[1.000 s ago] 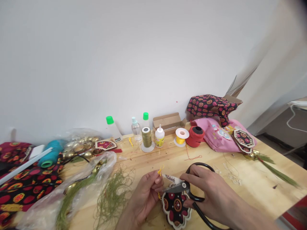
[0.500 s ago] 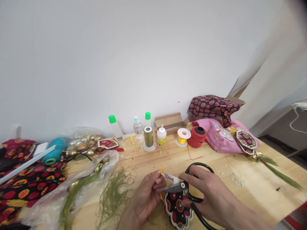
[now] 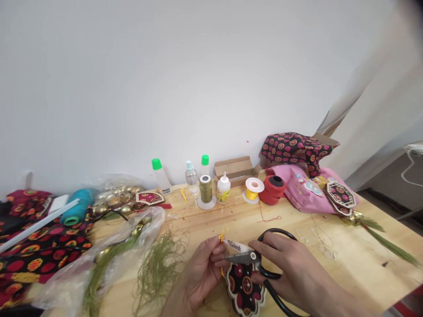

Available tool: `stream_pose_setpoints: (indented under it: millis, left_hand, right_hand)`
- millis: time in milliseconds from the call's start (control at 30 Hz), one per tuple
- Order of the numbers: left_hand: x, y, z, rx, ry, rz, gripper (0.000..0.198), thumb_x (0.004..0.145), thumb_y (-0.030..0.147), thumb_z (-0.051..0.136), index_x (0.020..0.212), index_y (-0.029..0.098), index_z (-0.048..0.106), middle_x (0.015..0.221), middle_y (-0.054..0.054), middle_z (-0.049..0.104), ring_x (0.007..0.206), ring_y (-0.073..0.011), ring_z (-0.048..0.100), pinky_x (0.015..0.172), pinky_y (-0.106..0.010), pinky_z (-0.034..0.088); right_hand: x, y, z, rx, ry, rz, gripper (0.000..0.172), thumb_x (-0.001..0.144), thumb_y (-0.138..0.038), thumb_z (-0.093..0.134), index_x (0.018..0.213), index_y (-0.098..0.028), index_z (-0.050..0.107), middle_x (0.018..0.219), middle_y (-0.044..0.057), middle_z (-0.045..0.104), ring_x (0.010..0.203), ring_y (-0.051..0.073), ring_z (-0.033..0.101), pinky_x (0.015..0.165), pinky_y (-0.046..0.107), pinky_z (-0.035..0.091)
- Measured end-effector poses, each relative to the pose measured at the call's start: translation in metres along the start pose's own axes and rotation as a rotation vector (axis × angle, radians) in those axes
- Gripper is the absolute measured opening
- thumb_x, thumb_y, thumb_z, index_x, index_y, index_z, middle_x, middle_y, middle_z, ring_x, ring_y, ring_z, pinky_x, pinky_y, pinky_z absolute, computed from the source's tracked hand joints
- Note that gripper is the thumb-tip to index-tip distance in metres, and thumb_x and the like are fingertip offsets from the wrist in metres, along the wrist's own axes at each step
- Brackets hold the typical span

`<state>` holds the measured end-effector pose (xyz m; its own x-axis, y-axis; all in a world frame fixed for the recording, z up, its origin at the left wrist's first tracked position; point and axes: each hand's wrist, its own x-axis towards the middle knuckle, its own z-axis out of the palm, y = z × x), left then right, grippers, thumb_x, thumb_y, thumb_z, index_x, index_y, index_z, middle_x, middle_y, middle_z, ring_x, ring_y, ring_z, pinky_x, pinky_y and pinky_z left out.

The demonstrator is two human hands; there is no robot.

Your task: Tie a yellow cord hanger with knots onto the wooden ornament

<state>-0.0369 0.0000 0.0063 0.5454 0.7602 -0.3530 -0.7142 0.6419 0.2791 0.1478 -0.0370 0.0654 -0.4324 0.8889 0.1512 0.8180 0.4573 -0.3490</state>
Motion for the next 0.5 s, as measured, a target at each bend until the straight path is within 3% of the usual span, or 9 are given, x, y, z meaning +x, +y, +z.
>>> stream_pose_setpoints:
  millis: [500]
  left_hand:
    - [0.0025, 0.0001, -0.0017, -0.02, 0.007, 0.0, 0.015, 0.073, 0.012, 0.053, 0.06, 0.01, 0.045, 0.05, 0.006, 0.034, 0.041, -0.0011, 0.033, 0.039, -0.01, 0.029]
  right_hand:
    - [-0.0018, 0.0089, 0.0023, -0.257, 0.101, -0.137, 0.027, 0.076, -0.021, 0.044, 0.101, -0.017, 0.051, 0.068, 0.003, 0.059, 0.06, 0.015, 0.057, 0.049, 0.022, 0.043]
